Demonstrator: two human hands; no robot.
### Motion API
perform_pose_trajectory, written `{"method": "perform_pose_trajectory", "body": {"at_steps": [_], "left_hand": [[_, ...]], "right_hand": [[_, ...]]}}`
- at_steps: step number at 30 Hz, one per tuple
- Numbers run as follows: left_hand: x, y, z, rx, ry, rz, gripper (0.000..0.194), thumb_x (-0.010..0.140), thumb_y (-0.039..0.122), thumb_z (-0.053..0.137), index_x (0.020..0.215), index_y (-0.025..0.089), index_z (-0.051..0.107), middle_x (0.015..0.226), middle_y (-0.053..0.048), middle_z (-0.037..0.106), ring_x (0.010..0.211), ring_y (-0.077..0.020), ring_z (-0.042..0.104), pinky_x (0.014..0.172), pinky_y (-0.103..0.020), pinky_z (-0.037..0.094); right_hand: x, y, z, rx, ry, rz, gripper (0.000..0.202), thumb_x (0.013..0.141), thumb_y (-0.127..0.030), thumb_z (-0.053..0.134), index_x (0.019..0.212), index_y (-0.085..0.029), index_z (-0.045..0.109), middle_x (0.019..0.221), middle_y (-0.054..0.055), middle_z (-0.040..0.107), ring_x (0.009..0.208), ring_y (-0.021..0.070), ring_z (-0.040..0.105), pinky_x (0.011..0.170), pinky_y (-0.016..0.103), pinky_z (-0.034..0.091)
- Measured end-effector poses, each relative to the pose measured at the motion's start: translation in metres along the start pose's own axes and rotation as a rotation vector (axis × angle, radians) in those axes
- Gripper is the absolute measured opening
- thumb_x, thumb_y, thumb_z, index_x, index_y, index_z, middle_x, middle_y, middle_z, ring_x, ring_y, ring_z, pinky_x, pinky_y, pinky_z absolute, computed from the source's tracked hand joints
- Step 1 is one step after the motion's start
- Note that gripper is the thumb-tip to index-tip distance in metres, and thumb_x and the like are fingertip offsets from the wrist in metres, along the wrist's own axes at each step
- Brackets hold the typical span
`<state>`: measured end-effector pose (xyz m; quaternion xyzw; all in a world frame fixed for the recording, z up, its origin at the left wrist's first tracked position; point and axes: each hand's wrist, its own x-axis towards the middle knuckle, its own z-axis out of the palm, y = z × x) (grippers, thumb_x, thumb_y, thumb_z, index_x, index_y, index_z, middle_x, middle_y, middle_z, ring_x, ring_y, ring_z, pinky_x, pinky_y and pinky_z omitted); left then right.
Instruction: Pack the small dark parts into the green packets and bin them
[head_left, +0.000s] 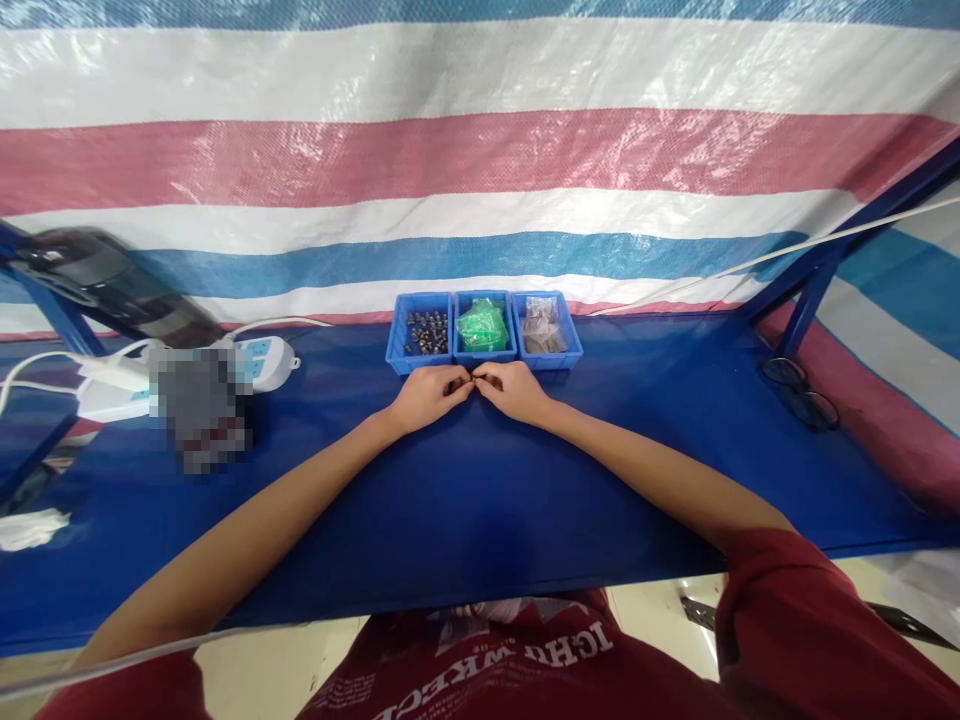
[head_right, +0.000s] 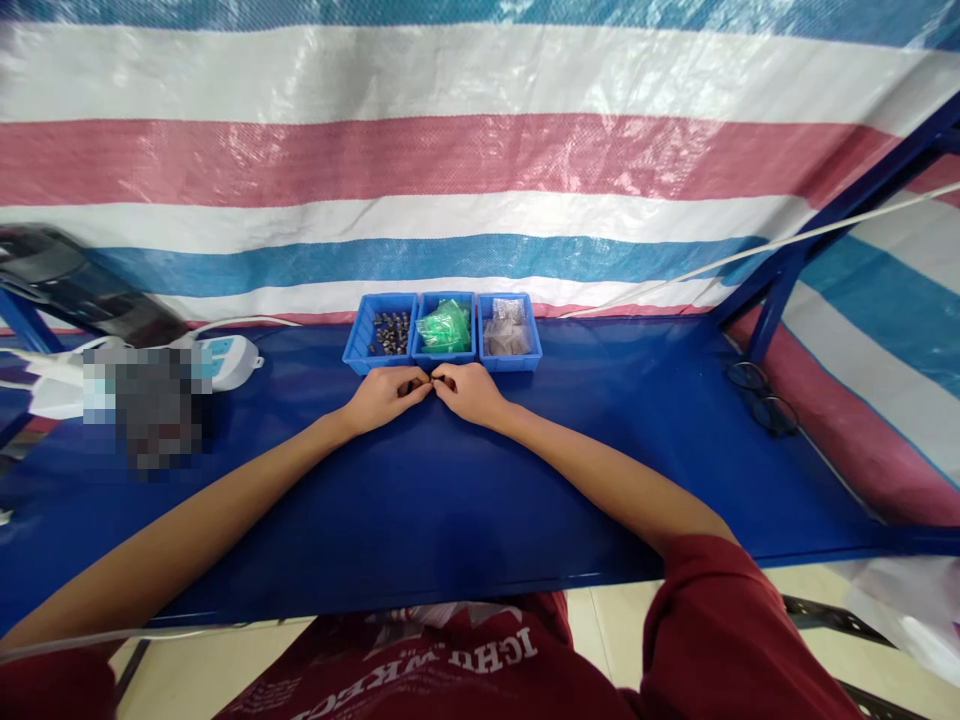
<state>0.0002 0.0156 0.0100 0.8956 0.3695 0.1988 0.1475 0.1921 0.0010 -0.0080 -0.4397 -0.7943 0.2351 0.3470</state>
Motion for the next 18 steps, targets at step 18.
{"method": "perform_pose_trajectory", "body": {"at_steps": [18], "left_hand": [[-0.0006, -0.0012, 0.0012, 0.002, -0.001, -0.004, 0.025, 0.090, 0.033, 0.046, 0.081, 0.016, 0.063, 0.066, 0.001, 0.057, 0.058, -0.0101, 0.049, 0.055, -0.021, 0.033]], "right_hand": [[0.0000, 0.0001, 0.0001, -0.012, -0.005, 0.005, 0.016, 0.083, -0.015, 0.056, 0.091, -0.013, 0.069, 0.064, 0.000, 0.065, 0.055, 0.0096, 0.054, 0.059, 0.020, 0.036]]}}
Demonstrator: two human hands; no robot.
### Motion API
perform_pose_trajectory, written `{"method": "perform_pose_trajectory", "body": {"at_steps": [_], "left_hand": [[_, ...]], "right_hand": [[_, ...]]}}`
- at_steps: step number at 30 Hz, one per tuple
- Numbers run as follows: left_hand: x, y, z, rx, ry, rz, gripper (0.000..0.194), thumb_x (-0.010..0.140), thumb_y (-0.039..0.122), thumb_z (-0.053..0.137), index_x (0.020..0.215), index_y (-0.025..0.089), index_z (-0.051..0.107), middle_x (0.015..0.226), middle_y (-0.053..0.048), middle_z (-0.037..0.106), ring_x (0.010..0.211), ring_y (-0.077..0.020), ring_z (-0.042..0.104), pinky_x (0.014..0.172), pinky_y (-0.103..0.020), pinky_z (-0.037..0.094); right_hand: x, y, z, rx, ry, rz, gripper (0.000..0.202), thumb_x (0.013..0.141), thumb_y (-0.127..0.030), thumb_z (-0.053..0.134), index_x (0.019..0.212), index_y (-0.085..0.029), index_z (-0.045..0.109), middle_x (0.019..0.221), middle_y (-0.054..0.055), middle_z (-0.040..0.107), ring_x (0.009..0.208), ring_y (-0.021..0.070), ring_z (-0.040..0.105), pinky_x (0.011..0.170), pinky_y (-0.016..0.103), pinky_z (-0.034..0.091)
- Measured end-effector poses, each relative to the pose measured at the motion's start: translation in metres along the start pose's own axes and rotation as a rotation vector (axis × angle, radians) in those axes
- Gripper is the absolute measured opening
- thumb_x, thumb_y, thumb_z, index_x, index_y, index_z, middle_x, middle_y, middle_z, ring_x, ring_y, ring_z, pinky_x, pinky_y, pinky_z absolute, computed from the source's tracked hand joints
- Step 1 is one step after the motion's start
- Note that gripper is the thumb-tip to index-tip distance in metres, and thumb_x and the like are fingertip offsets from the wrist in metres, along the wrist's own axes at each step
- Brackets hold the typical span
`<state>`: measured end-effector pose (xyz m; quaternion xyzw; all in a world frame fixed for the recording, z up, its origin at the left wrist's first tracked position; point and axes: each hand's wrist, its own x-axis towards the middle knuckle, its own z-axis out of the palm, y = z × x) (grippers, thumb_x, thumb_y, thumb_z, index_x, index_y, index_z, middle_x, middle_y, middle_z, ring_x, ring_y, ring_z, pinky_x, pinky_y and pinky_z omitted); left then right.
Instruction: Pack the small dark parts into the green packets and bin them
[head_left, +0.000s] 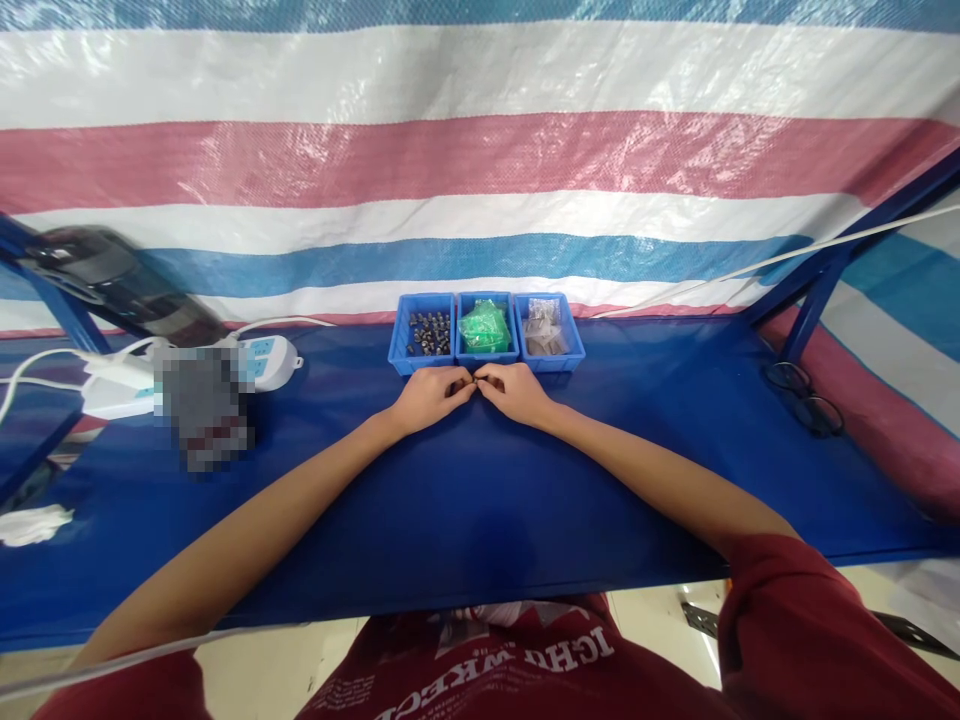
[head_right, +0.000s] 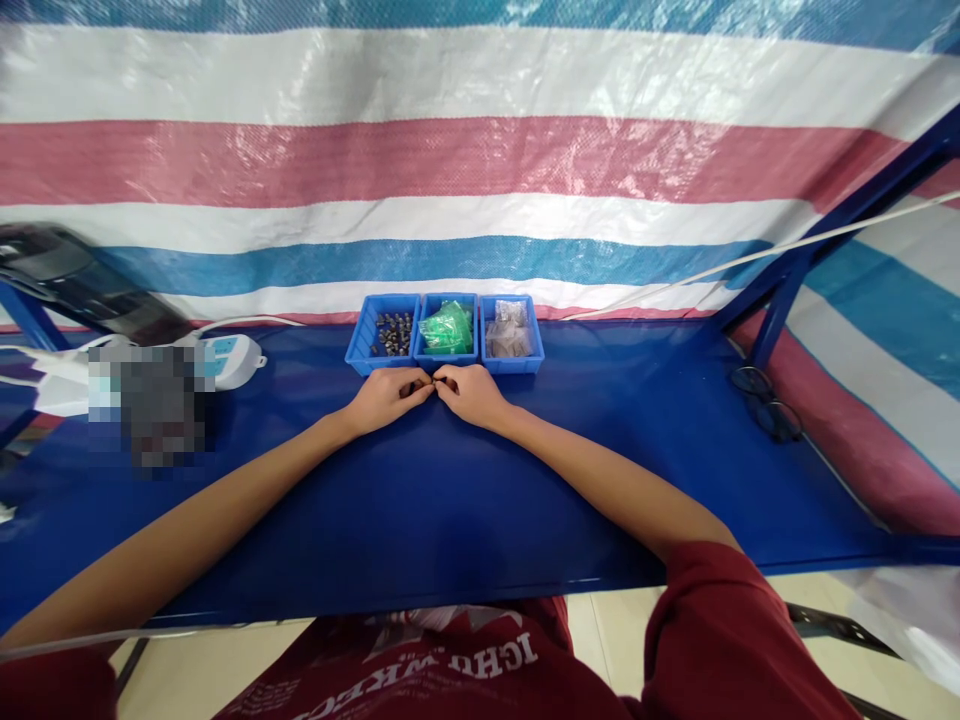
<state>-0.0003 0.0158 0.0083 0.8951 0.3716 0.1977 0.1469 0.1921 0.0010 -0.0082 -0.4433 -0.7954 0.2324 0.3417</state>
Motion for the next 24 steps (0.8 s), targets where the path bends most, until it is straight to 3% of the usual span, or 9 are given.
{"method": "perform_pose_trajectory", "body": {"at_steps": [24], "left_hand": [[0.0002, 0.0000, 0.0000, -0.010, -0.002, -0.001, 0.026, 0.090, 0.034, 0.046, 0.080, 0.016, 0.062, 0.066, 0.000, 0.058, 0.058, -0.0104, 0.049, 0.055, -0.022, 0.034]], "right_hand": [[0.0002, -0.0005, -0.0001, -0.003, -0.002, 0.008, 0.016, 0.083, -0.015, 0.056, 0.091, -0.014, 0.069, 0.064, 0.000, 0.064, 0.055, 0.0093, 0.053, 0.060, 0.020, 0.036]]}}
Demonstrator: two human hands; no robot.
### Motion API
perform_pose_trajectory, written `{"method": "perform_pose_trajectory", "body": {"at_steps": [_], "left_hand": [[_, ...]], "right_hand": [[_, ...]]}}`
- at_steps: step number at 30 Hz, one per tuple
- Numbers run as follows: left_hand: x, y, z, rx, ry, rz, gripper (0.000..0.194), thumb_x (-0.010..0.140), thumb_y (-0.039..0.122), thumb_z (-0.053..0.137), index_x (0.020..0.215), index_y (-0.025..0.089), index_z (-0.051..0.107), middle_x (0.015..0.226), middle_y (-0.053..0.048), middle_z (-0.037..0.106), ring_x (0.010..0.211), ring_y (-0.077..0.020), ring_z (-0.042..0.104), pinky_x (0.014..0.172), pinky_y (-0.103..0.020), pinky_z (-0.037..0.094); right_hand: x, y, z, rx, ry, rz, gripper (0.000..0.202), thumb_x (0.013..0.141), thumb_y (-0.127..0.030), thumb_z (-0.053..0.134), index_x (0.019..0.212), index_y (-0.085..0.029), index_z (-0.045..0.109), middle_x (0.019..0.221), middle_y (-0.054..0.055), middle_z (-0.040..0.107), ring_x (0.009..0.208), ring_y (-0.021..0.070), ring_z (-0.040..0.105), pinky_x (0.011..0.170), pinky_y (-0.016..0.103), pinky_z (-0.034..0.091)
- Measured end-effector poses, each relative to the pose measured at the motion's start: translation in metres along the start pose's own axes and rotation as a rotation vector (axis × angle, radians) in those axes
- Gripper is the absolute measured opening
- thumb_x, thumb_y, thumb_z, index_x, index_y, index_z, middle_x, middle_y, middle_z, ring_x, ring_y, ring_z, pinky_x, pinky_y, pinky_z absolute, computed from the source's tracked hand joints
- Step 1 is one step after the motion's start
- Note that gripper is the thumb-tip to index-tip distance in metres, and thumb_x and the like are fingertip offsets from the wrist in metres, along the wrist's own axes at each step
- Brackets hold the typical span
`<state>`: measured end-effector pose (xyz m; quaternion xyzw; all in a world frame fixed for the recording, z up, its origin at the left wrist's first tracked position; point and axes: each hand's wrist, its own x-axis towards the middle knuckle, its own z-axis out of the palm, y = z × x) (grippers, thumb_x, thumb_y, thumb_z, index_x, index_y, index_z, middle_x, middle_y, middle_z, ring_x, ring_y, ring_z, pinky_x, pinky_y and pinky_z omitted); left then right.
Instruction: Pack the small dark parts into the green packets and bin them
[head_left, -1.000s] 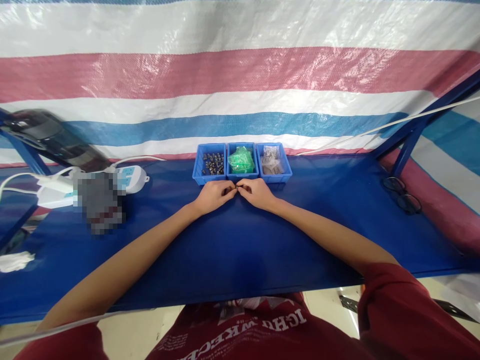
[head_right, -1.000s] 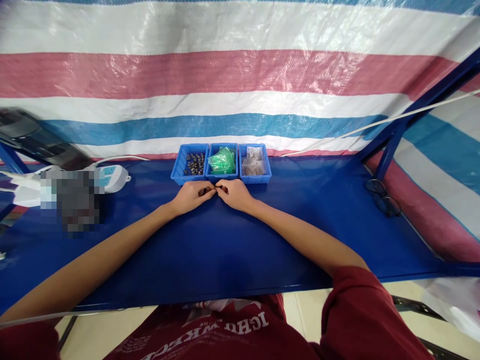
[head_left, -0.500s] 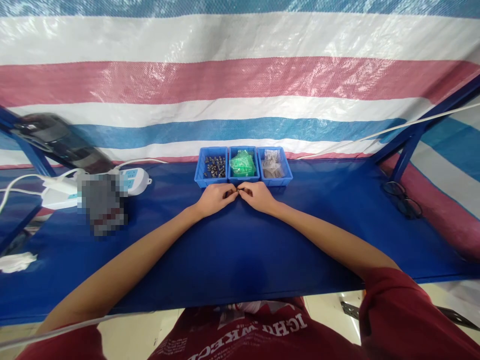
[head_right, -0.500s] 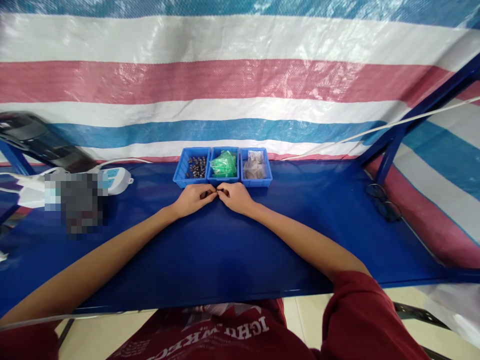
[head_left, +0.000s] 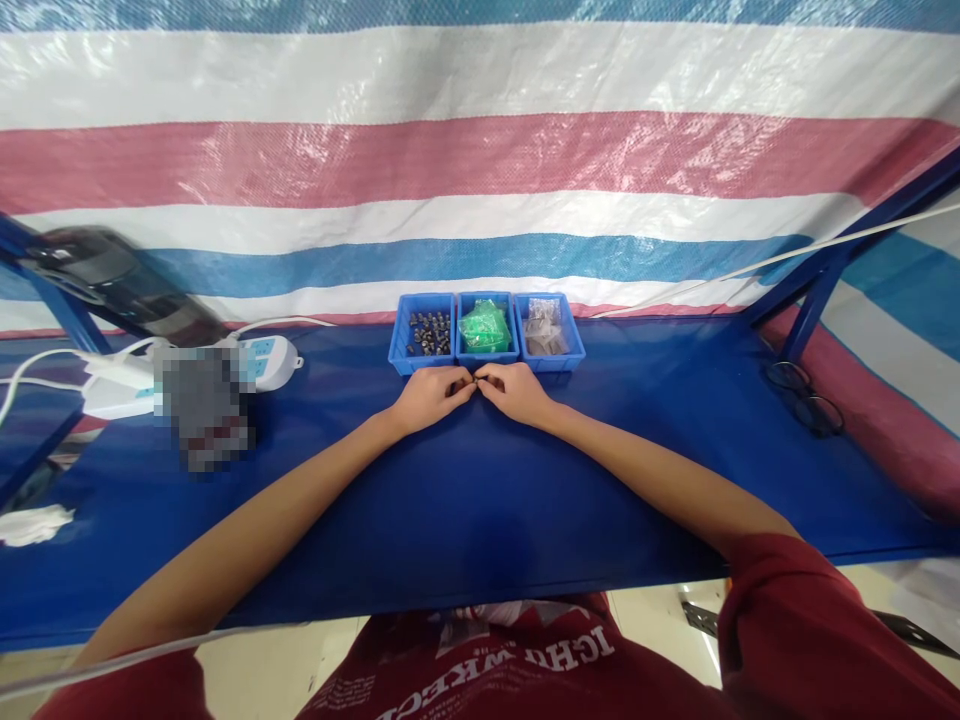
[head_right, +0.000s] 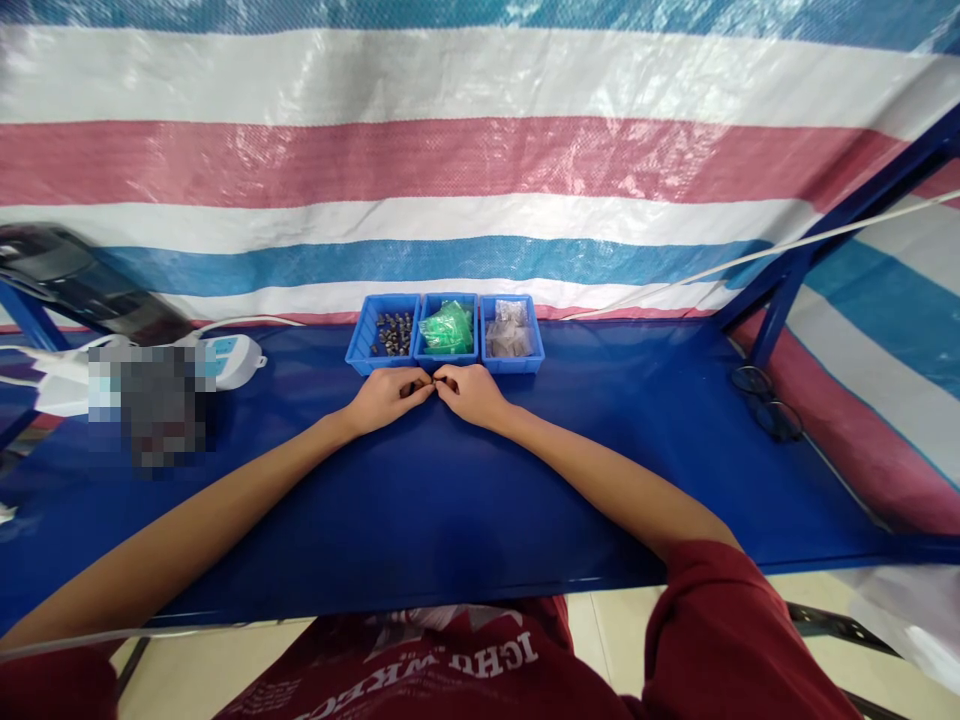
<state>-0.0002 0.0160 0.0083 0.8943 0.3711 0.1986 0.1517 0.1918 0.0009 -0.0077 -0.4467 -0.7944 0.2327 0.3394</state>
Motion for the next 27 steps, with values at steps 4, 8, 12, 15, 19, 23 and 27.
{"method": "perform_pose_trajectory", "body": {"at_steps": [4, 8, 12, 15, 19, 23, 27], "left_hand": [[0.0000, 0.0009, -0.0004, 0.005, 0.001, -0.003, 0.026, 0.090, 0.034, 0.046, 0.080, 0.016, 0.062, 0.066, 0.001, 0.058, 0.057, -0.0101, 0.049, 0.055, -0.022, 0.034], [-0.0001, 0.0006, -0.0003, 0.008, 0.002, -0.001, 0.026, 0.090, 0.034, 0.046, 0.081, 0.017, 0.063, 0.066, 0.001, 0.058, 0.058, -0.0103, 0.050, 0.055, -0.022, 0.034], [0.0000, 0.0006, -0.0003, 0.014, 0.003, 0.002, 0.025, 0.090, 0.033, 0.046, 0.080, 0.017, 0.062, 0.066, 0.001, 0.058, 0.057, -0.0101, 0.049, 0.055, -0.022, 0.033], [0.0002, 0.0014, -0.0007, 0.013, -0.001, 0.000, 0.024, 0.090, 0.032, 0.047, 0.081, 0.016, 0.062, 0.066, 0.001, 0.059, 0.057, -0.0097, 0.049, 0.056, -0.022, 0.033], [0.0006, 0.0020, -0.0016, 0.016, 0.001, 0.006, 0.025, 0.090, 0.032, 0.046, 0.080, 0.016, 0.062, 0.066, 0.001, 0.058, 0.056, -0.0097, 0.049, 0.056, -0.022, 0.032], [0.0006, 0.0018, -0.0013, 0.024, 0.001, 0.010, 0.025, 0.090, 0.033, 0.046, 0.080, 0.016, 0.062, 0.066, 0.001, 0.057, 0.056, -0.0098, 0.049, 0.056, -0.022, 0.033], [0.0001, 0.0014, 0.0007, 0.059, 0.016, -0.010, 0.026, 0.090, 0.034, 0.046, 0.081, 0.016, 0.062, 0.066, 0.001, 0.058, 0.057, -0.0102, 0.049, 0.056, -0.023, 0.034]], "right_hand": [[-0.0001, 0.0002, -0.0001, 0.004, 0.000, -0.005, 0.016, 0.083, -0.015, 0.056, 0.091, -0.014, 0.069, 0.064, 0.000, 0.064, 0.055, 0.0093, 0.053, 0.060, 0.020, 0.036], [0.0001, 0.0000, -0.0003, 0.005, -0.005, 0.002, 0.016, 0.083, -0.015, 0.056, 0.091, -0.014, 0.069, 0.063, -0.001, 0.064, 0.054, 0.0094, 0.052, 0.060, 0.021, 0.036], [0.0002, -0.0004, -0.0008, 0.010, -0.007, 0.002, 0.016, 0.083, -0.015, 0.055, 0.091, -0.014, 0.069, 0.065, 0.000, 0.064, 0.056, 0.0096, 0.054, 0.060, 0.020, 0.036], [-0.0001, -0.0005, -0.0010, 0.012, -0.004, -0.005, 0.016, 0.083, -0.015, 0.055, 0.091, -0.014, 0.069, 0.066, 0.000, 0.065, 0.056, 0.0097, 0.054, 0.060, 0.020, 0.037], [-0.0006, -0.0003, -0.0009, 0.014, 0.003, -0.013, 0.016, 0.083, -0.015, 0.056, 0.092, -0.013, 0.069, 0.066, 0.000, 0.065, 0.057, 0.0098, 0.055, 0.060, 0.021, 0.037], [-0.0005, -0.0008, -0.0013, 0.012, -0.006, -0.002, 0.016, 0.083, -0.015, 0.055, 0.091, -0.013, 0.069, 0.065, 0.000, 0.064, 0.057, 0.0097, 0.054, 0.060, 0.021, 0.036], [-0.0003, -0.0015, -0.0024, 0.003, -0.009, 0.012, 0.016, 0.083, -0.014, 0.055, 0.090, -0.014, 0.069, 0.066, 0.000, 0.064, 0.057, 0.0102, 0.054, 0.060, 0.021, 0.035]]}}
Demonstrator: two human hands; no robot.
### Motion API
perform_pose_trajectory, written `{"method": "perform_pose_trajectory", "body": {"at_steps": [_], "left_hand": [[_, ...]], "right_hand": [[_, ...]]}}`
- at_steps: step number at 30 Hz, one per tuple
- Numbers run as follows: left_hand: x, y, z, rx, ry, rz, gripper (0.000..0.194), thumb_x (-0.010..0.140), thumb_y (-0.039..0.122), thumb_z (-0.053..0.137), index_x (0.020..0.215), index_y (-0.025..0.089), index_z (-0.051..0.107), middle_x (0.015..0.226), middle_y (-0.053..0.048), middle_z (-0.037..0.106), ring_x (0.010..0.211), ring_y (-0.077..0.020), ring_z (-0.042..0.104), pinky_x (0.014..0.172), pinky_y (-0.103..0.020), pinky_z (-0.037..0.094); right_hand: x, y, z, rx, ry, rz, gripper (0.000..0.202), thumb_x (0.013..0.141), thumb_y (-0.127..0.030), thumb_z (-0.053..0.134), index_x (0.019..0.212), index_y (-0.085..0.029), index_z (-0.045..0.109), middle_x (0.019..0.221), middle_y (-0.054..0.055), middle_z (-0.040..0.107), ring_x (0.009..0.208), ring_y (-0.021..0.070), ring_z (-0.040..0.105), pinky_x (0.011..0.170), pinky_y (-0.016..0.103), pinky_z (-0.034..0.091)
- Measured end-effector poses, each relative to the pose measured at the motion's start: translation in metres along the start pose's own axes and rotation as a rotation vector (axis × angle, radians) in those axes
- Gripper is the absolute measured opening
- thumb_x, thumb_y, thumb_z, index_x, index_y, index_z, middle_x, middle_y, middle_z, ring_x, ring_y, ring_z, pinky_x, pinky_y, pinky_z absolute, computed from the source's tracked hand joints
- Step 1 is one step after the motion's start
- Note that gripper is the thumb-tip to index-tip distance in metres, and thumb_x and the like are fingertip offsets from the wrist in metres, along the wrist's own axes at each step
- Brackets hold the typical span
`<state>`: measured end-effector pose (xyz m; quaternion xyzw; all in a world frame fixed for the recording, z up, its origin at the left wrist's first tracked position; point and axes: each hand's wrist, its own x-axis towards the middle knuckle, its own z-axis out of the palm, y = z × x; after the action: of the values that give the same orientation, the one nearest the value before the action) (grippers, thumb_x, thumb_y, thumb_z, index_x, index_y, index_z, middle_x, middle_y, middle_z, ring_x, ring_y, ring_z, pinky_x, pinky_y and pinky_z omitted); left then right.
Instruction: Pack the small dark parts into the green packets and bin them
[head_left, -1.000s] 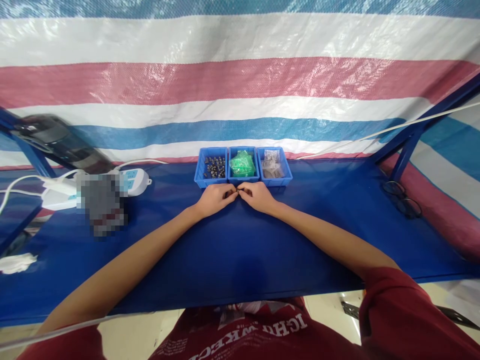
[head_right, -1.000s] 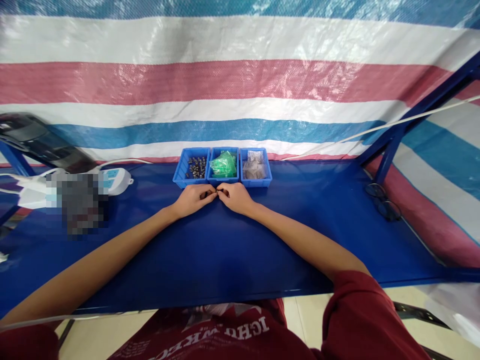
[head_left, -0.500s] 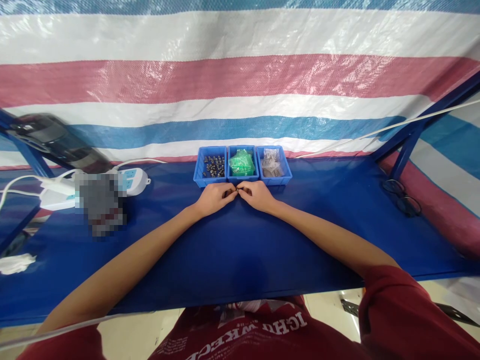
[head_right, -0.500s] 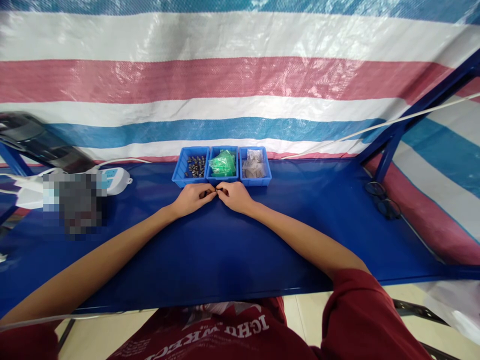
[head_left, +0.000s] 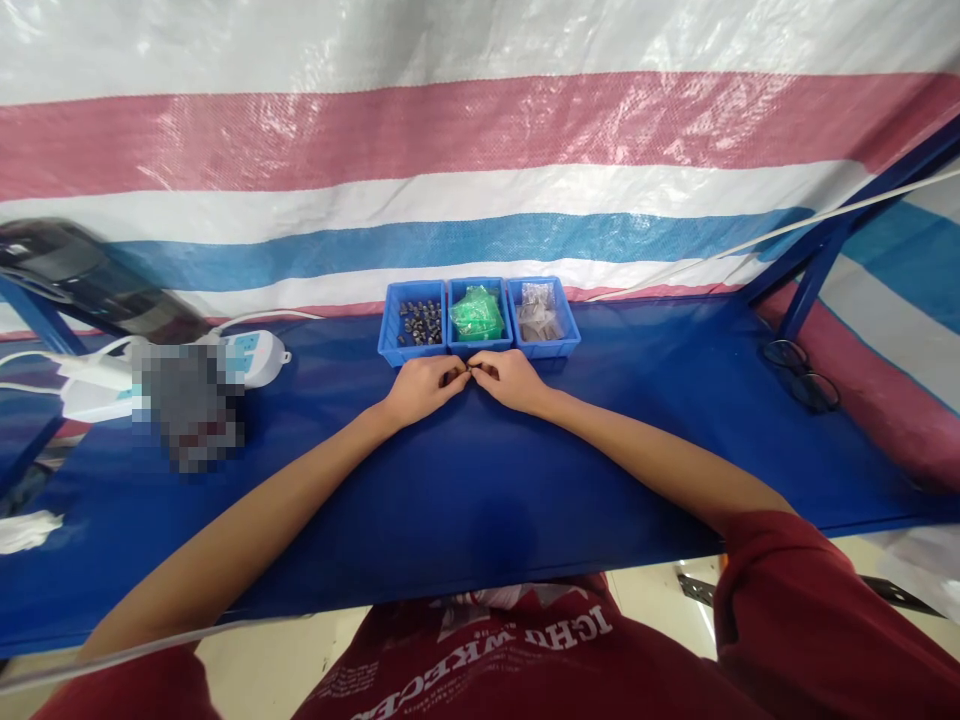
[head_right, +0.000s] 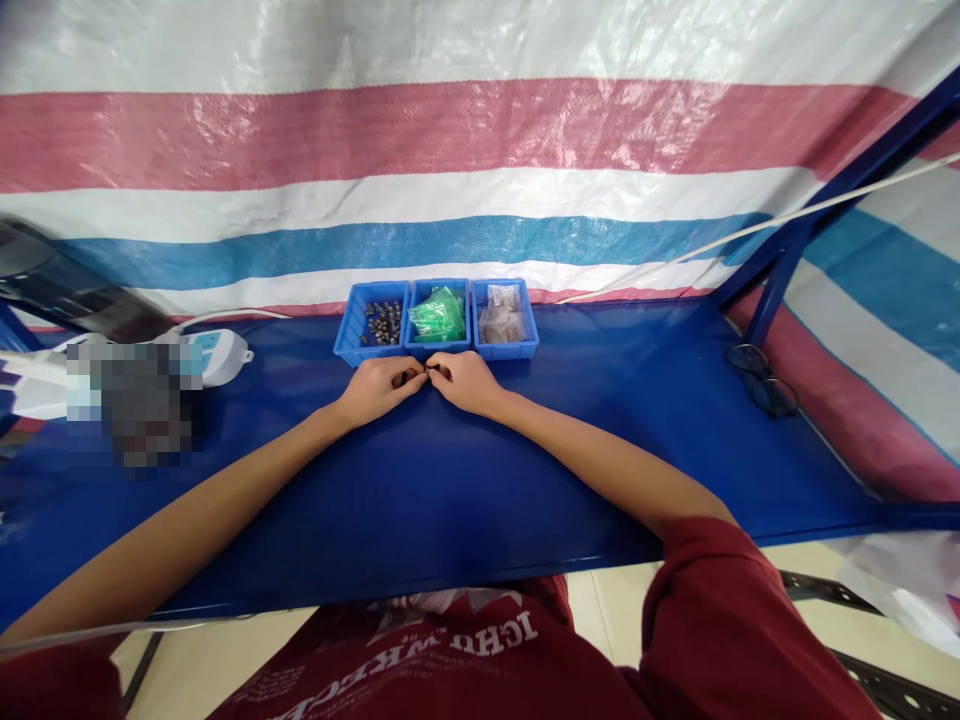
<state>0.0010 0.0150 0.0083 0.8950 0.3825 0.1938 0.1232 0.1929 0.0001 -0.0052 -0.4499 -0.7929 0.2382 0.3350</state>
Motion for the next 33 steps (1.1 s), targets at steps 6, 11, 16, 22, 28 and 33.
{"method": "perform_pose_trajectory", "body": {"at_steps": [6, 11, 16, 22, 28, 33], "left_hand": [[0.0001, -0.0004, 0.0014, 0.021, 0.005, 0.008, 0.026, 0.090, 0.035, 0.045, 0.080, 0.017, 0.062, 0.065, 0.001, 0.057, 0.057, -0.0104, 0.049, 0.056, -0.023, 0.034], [0.0002, -0.0004, 0.0006, 0.024, -0.009, 0.019, 0.027, 0.090, 0.035, 0.045, 0.080, 0.016, 0.061, 0.066, 0.000, 0.057, 0.057, -0.0104, 0.049, 0.056, -0.023, 0.034], [-0.0009, 0.0001, 0.0002, 0.029, 0.000, 0.004, 0.027, 0.091, 0.035, 0.044, 0.080, 0.017, 0.061, 0.066, 0.001, 0.057, 0.057, -0.0102, 0.049, 0.056, -0.023, 0.034], [-0.0016, 0.0007, -0.0004, 0.005, 0.015, -0.012, 0.027, 0.090, 0.035, 0.045, 0.083, 0.017, 0.063, 0.066, 0.000, 0.058, 0.056, -0.0101, 0.049, 0.056, -0.023, 0.034], [-0.0027, 0.0005, -0.0001, -0.006, 0.022, -0.015, 0.025, 0.090, 0.035, 0.046, 0.085, 0.017, 0.062, 0.067, 0.001, 0.059, 0.056, -0.0097, 0.049, 0.055, -0.022, 0.034], [-0.0031, 0.0010, -0.0004, -0.018, 0.028, -0.007, 0.024, 0.090, 0.035, 0.046, 0.086, 0.017, 0.061, 0.067, 0.001, 0.058, 0.056, -0.0095, 0.049, 0.056, -0.022, 0.035]], "right_hand": [[-0.0002, -0.0010, -0.0014, 0.000, -0.011, 0.001, 0.015, 0.083, -0.015, 0.055, 0.090, -0.015, 0.068, 0.065, 0.000, 0.063, 0.057, 0.0104, 0.054, 0.060, 0.022, 0.035], [-0.0005, -0.0006, -0.0002, 0.000, -0.009, 0.006, 0.015, 0.084, -0.015, 0.055, 0.090, -0.015, 0.068, 0.064, -0.001, 0.063, 0.057, 0.0100, 0.053, 0.059, 0.022, 0.034], [0.0005, 0.0019, 0.0017, 0.014, -0.002, -0.005, 0.015, 0.084, -0.015, 0.055, 0.091, -0.014, 0.068, 0.061, -0.002, 0.061, 0.055, 0.0094, 0.052, 0.058, 0.021, 0.034], [0.0006, 0.0013, 0.0013, 0.024, -0.005, 0.004, 0.014, 0.084, -0.016, 0.055, 0.090, -0.014, 0.068, 0.062, -0.001, 0.061, 0.056, 0.0096, 0.053, 0.059, 0.021, 0.034], [0.0004, -0.0002, 0.0012, 0.017, 0.005, 0.003, 0.014, 0.084, -0.016, 0.055, 0.088, -0.014, 0.068, 0.063, -0.001, 0.063, 0.055, 0.0094, 0.053, 0.058, 0.020, 0.035], [0.0003, 0.0001, 0.0014, 0.018, 0.009, -0.008, 0.014, 0.084, -0.015, 0.055, 0.087, -0.014, 0.068, 0.062, -0.001, 0.062, 0.055, 0.0092, 0.053, 0.058, 0.020, 0.034]]}}
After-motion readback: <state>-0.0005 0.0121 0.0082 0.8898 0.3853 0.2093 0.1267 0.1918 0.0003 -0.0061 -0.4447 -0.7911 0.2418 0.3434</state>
